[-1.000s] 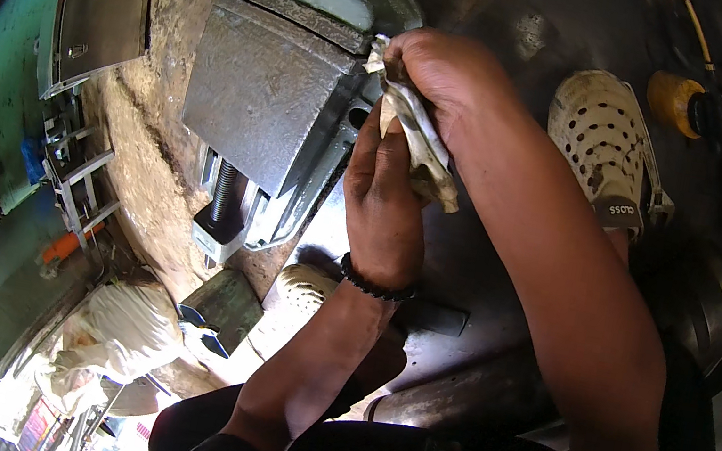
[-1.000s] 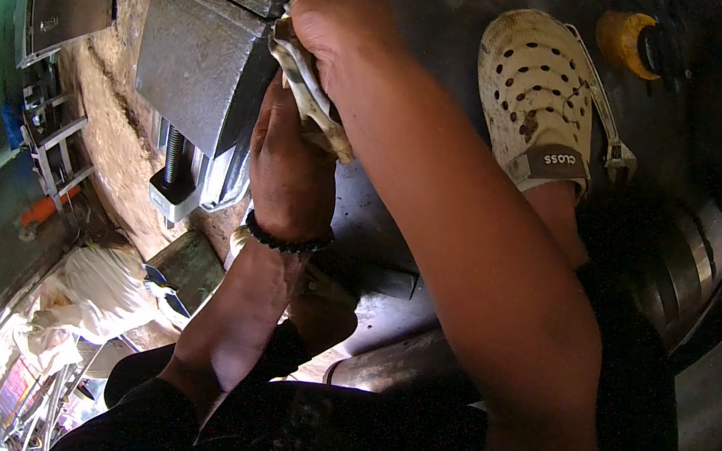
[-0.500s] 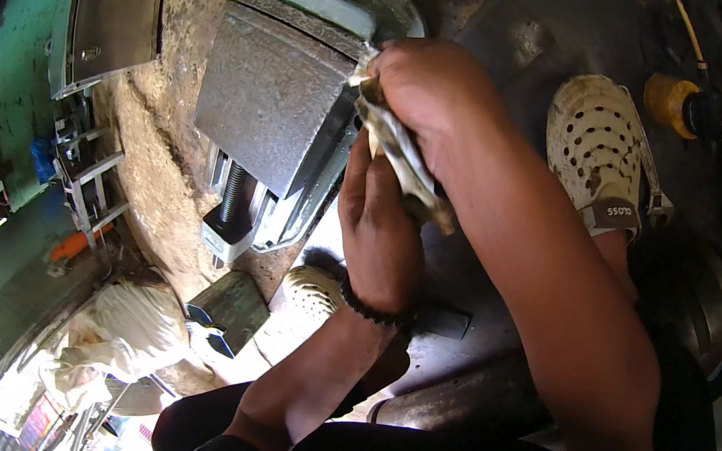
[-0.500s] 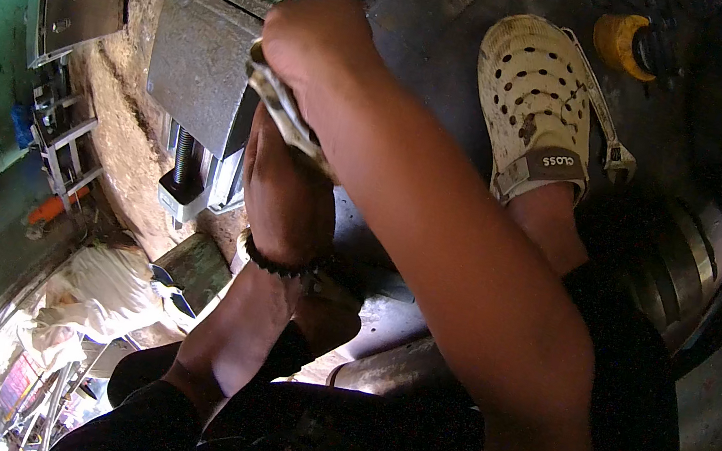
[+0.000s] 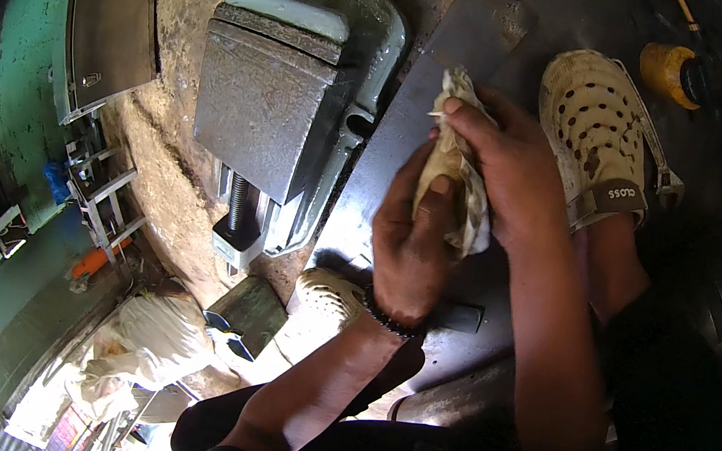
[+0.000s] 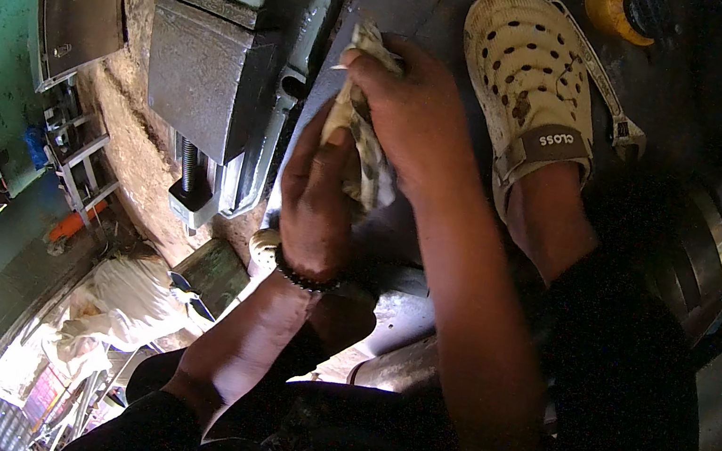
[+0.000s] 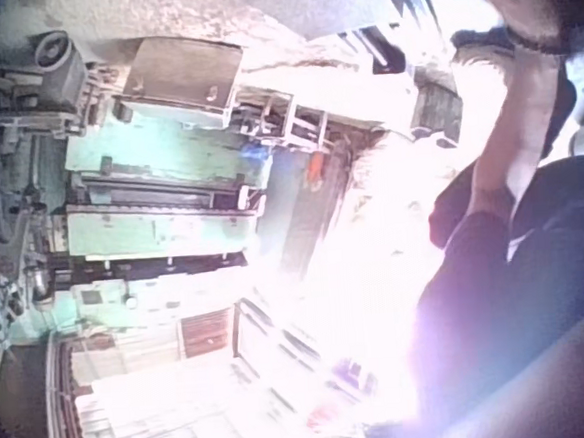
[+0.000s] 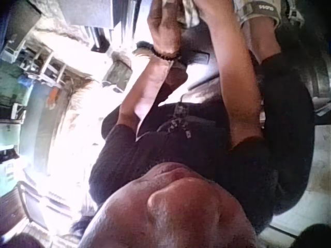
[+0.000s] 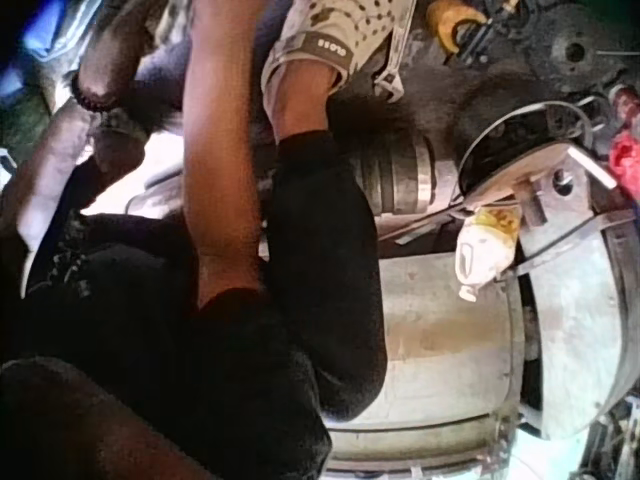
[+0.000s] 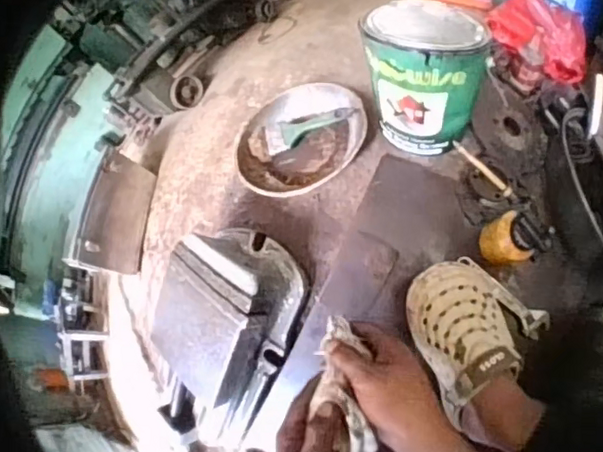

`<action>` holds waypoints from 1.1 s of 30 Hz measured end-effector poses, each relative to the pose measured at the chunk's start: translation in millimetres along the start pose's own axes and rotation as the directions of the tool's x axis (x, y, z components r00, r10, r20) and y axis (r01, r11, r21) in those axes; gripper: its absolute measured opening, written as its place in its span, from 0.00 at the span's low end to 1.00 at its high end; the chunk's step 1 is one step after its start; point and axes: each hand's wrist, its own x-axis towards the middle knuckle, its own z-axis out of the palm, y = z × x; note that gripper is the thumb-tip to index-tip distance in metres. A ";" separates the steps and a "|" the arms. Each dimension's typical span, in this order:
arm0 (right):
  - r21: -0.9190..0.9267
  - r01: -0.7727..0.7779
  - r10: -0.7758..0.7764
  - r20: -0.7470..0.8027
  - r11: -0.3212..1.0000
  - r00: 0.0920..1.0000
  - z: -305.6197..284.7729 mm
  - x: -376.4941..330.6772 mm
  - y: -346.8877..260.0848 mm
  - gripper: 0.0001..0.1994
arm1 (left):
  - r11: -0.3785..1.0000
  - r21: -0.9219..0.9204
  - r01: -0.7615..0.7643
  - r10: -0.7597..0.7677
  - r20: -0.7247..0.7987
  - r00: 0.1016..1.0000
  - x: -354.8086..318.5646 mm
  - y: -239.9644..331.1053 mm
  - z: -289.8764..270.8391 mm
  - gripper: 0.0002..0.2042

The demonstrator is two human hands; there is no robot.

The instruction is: The person paints a metal vise with a brush, dipping it into a container of paint and applying it to the surface. They occasionally wipe the vise with a cloth and adjust their position while working.

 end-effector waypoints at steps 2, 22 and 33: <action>-0.130 0.074 -0.060 0.108 0.989 0.992 -6.1 -1.3 -6.2 0.18 | 0.969 0.197 -0.150 0.146 0.037 0.989 2.8 9.9 -13.1 0.20; -0.424 0.257 -0.175 0.224 0.868 0.959 -24.6 1.9 -1.2 0.13 | 0.929 0.345 -0.134 0.074 0.181 0.981 4.7 0.3 -14.3 0.25; 0.035 0.139 -0.142 0.097 0.990 0.985 -7.4 2.2 15.2 0.13 | 0.772 -0.336 0.540 -0.458 0.297 0.838 17.0 1.9 -24.3 0.24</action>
